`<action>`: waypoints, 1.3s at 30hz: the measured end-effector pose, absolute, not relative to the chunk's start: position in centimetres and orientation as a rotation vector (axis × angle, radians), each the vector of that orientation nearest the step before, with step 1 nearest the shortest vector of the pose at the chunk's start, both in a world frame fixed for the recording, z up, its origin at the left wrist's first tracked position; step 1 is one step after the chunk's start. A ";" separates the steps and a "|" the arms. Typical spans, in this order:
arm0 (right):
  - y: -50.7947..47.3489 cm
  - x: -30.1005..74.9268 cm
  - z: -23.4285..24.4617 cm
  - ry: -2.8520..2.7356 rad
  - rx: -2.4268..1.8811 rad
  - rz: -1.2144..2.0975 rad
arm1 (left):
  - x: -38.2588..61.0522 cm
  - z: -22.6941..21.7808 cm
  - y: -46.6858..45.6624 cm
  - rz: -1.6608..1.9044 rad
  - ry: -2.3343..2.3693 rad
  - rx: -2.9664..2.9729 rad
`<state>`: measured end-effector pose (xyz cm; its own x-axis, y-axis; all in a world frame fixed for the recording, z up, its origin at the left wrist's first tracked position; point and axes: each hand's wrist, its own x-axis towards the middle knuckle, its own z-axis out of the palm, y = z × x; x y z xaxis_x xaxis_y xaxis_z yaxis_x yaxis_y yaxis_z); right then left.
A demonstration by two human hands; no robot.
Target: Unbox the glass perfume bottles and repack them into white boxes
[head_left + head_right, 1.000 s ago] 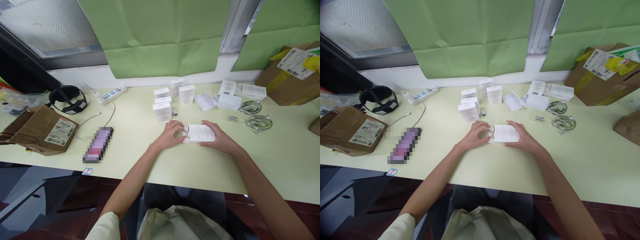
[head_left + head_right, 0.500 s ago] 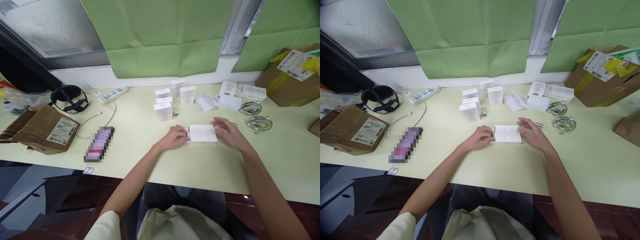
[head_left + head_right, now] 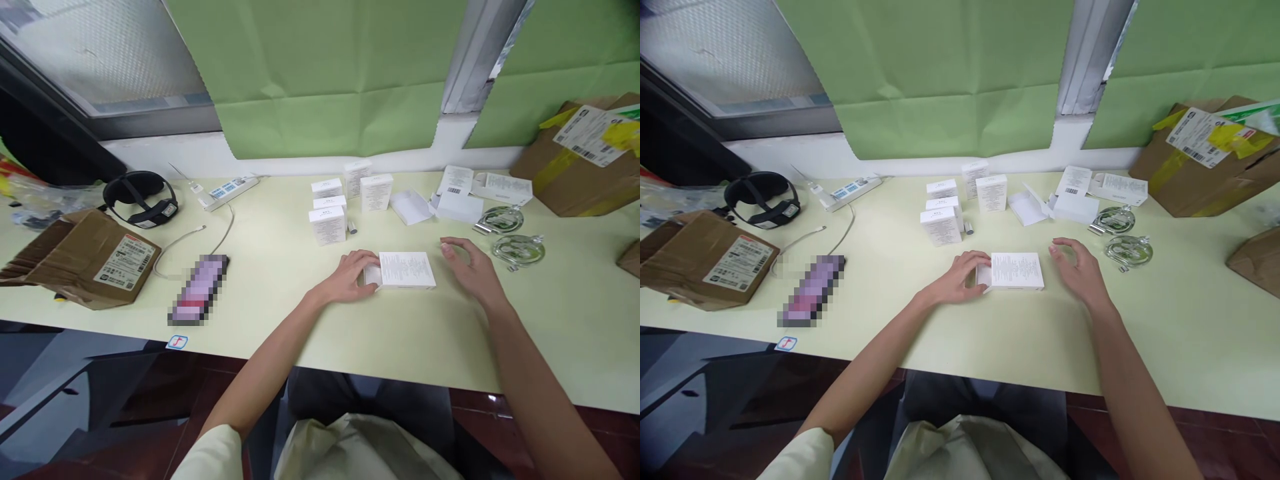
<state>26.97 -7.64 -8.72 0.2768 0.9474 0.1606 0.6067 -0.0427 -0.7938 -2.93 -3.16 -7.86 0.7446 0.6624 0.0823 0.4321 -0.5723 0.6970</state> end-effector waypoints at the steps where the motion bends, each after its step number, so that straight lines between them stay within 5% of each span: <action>1: -7.7 26.9 -8.7 -1.444 -1.735 0.562 | -2.9 -8.0 -3.1 0.447 0.822 2.275; 8: -8.3 25.2 -9.2 -1.911 -1.438 0.883 | -3.1 -8.5 -3.0 0.374 0.838 2.400; 39: -8.1 25.3 -9.7 -1.943 -1.480 0.899 | -2.6 -9.1 -3.4 0.397 0.989 2.431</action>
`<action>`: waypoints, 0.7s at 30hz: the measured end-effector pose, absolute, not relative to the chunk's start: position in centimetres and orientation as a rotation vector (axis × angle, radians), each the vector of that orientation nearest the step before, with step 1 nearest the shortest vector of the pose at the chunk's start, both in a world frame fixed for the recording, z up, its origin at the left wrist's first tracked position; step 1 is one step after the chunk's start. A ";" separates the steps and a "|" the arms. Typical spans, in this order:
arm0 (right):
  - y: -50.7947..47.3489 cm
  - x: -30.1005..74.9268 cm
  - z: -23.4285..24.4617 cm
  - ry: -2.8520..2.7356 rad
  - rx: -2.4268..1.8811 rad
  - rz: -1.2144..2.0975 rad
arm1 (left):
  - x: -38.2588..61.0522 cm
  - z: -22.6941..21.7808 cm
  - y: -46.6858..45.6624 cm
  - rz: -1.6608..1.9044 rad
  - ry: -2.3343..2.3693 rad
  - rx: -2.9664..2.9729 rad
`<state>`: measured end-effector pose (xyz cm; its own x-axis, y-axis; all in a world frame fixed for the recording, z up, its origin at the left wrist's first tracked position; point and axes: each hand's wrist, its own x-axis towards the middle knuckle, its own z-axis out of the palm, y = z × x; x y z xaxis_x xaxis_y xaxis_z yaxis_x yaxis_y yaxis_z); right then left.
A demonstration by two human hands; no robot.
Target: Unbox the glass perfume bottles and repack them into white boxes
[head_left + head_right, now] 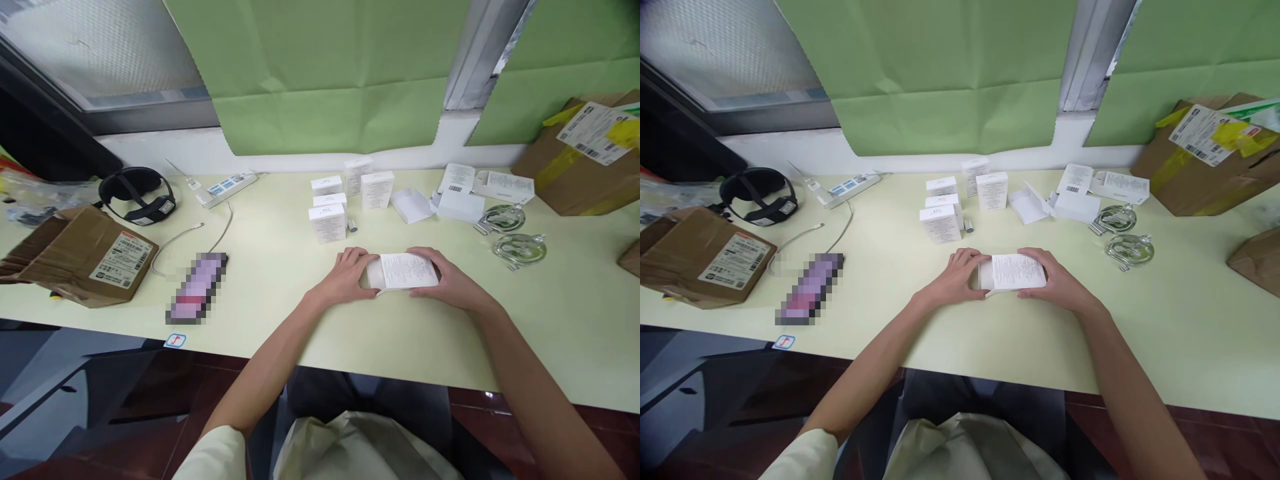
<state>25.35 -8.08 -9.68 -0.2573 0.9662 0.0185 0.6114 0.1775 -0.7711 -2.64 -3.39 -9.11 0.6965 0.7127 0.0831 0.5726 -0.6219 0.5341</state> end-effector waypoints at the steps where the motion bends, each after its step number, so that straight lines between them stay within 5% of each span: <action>1: -8.1 25.4 -9.7 -1.944 -1.477 0.898 | -2.7 -9.1 -3.4 0.387 0.989 2.434; 21: -8.0 25.2 -9.9 -1.956 -1.448 0.876 | -3.3 -8.3 -3.2 0.370 0.998 2.414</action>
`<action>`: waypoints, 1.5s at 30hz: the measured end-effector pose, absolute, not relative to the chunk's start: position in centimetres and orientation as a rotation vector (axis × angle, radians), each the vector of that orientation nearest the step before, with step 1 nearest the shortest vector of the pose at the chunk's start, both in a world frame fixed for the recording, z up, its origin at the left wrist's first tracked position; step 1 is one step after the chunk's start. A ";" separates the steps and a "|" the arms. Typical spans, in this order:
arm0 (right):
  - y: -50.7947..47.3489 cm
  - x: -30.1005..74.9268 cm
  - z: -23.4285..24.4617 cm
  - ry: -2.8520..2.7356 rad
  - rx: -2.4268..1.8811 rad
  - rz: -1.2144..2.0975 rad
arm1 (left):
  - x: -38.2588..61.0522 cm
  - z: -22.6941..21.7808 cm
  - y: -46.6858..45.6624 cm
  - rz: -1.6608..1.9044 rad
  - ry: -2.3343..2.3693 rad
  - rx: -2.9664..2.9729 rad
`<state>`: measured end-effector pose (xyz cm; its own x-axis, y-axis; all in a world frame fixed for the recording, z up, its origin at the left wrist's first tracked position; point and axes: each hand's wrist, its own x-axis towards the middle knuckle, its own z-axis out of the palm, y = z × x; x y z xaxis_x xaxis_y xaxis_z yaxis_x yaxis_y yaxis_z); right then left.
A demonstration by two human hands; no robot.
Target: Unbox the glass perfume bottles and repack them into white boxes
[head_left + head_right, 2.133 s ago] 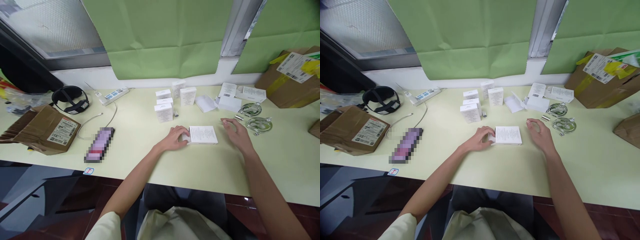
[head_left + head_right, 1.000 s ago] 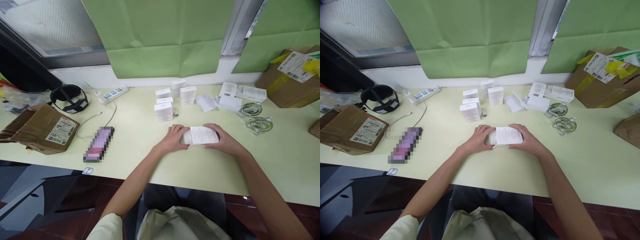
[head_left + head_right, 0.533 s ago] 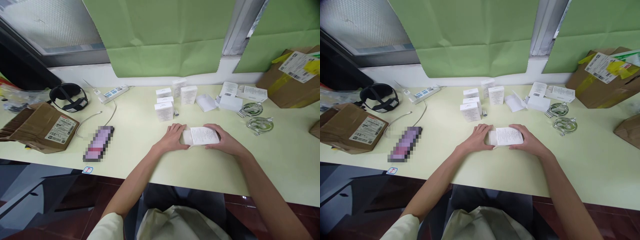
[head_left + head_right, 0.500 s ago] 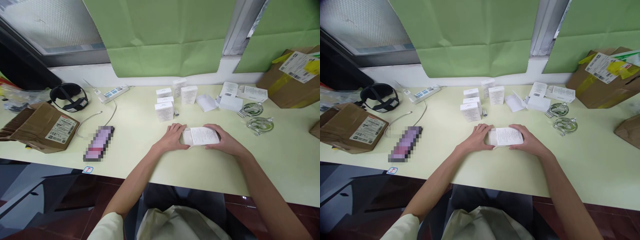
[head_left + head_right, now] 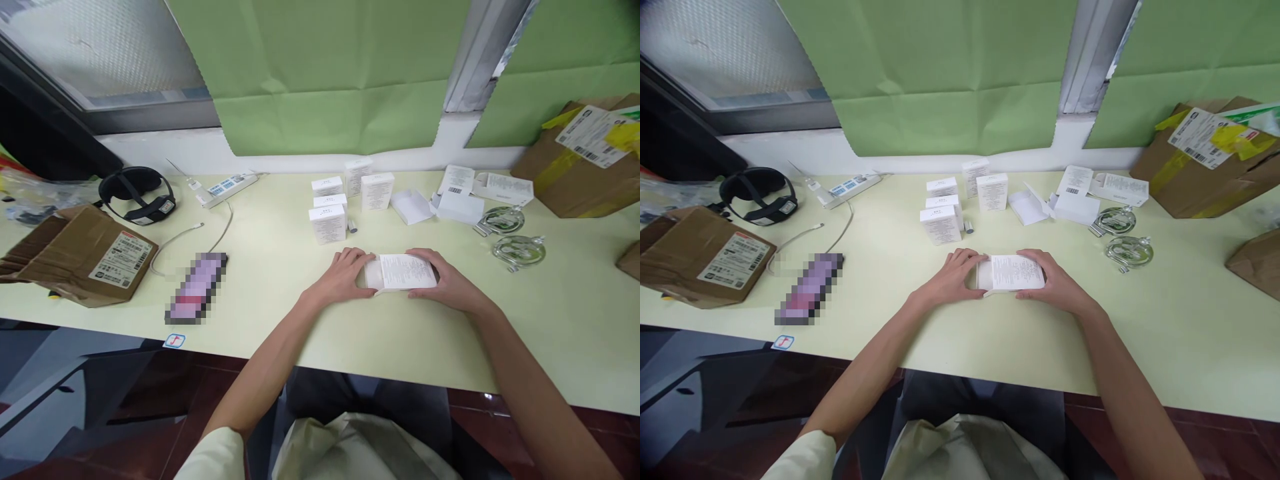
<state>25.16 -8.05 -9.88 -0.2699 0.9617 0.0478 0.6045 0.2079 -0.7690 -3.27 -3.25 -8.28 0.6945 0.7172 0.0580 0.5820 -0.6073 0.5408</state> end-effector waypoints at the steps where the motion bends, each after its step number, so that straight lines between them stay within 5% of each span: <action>1: -8.0 25.2 -9.9 -1.958 -1.445 0.874 | -3.3 -8.4 -3.2 0.366 1.006 2.408; 22: -9.4 29.4 -8.0 -2.091 -1.667 0.667 | -6.7 -7.1 -1.8 0.373 1.033 2.205; 30: -6.2 34.8 1.4 -2.157 -1.884 0.491 | -7.1 -7.5 -1.9 0.368 1.020 2.196; 35: -3.0 33.5 5.9 -1.807 -1.838 0.026 | -6.3 -6.8 -2.7 0.406 0.979 2.219; 38: -5.0 30.8 4.6 -1.892 -1.711 0.273 | -5.7 -6.8 -2.8 0.489 0.951 2.212; 42: -9.3 25.9 0.0 -2.340 -1.374 1.186 | -4.2 -7.5 -2.4 0.665 1.095 2.025; 45: -10.0 22.6 -4.1 -2.247 -1.282 0.950 | -2.8 -7.7 -1.8 0.776 1.180 1.990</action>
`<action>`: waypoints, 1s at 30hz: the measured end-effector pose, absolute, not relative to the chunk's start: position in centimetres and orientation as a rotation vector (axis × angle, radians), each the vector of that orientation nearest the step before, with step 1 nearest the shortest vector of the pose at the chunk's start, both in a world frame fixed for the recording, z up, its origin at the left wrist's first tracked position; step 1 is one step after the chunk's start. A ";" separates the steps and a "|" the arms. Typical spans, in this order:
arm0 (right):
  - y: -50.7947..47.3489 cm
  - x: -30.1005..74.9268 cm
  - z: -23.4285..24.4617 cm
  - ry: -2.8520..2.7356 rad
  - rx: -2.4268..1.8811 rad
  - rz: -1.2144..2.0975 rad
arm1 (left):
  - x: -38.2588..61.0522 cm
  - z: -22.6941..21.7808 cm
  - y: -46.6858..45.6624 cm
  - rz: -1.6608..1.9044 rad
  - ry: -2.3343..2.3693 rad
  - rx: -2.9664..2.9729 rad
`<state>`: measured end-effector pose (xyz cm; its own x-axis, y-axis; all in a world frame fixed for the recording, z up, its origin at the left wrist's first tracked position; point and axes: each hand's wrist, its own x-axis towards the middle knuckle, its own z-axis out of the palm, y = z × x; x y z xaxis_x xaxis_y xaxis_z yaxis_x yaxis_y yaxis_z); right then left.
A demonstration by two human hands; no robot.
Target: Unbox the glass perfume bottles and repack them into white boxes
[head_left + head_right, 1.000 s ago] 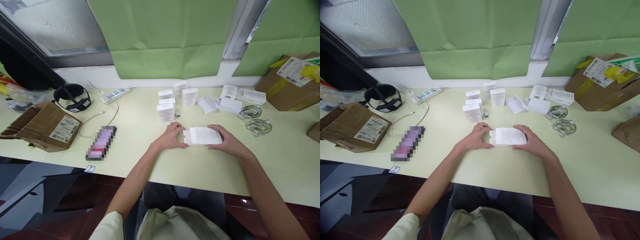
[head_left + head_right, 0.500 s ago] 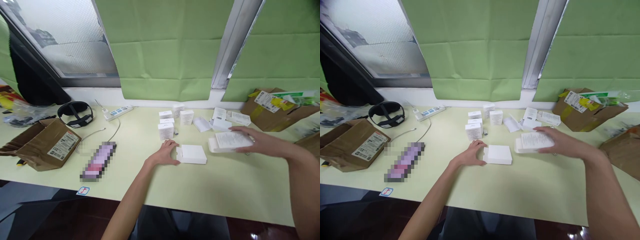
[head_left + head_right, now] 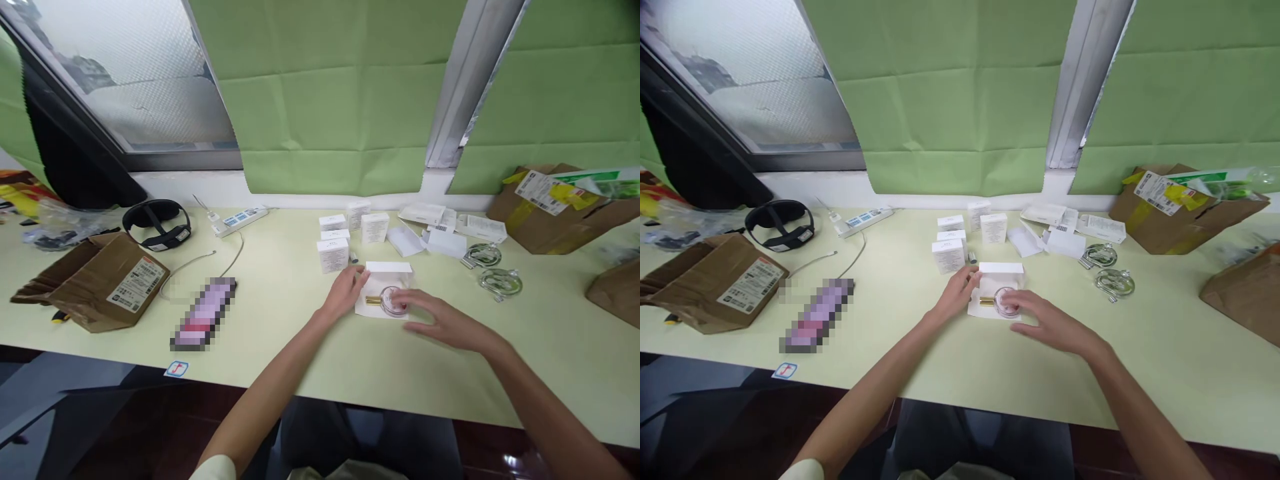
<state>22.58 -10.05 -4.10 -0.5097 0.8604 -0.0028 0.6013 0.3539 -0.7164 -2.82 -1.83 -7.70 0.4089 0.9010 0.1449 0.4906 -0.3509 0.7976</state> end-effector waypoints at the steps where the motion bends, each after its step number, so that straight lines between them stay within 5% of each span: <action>1: -9.7 21.8 -5.3 -2.235 -1.299 0.848 | -2.5 -7.7 -1.6 0.799 1.176 2.024; 6: -8.0 21.1 -8.7 -2.155 -1.363 0.812 | -1.3 -6.8 -0.4 0.756 1.078 2.239; 14: -12.3 26.2 -7.1 -1.669 -1.019 1.460 | 3.2 -5.3 3.8 0.630 1.055 2.230; 20: -15.4 28.3 -7.9 -1.425 -0.986 1.604 | 5.3 -5.2 4.8 0.419 0.954 2.250; 30: -16.3 29.2 -10.3 -1.165 -1.072 1.665 | 8.3 5.4 9.0 0.700 1.106 2.209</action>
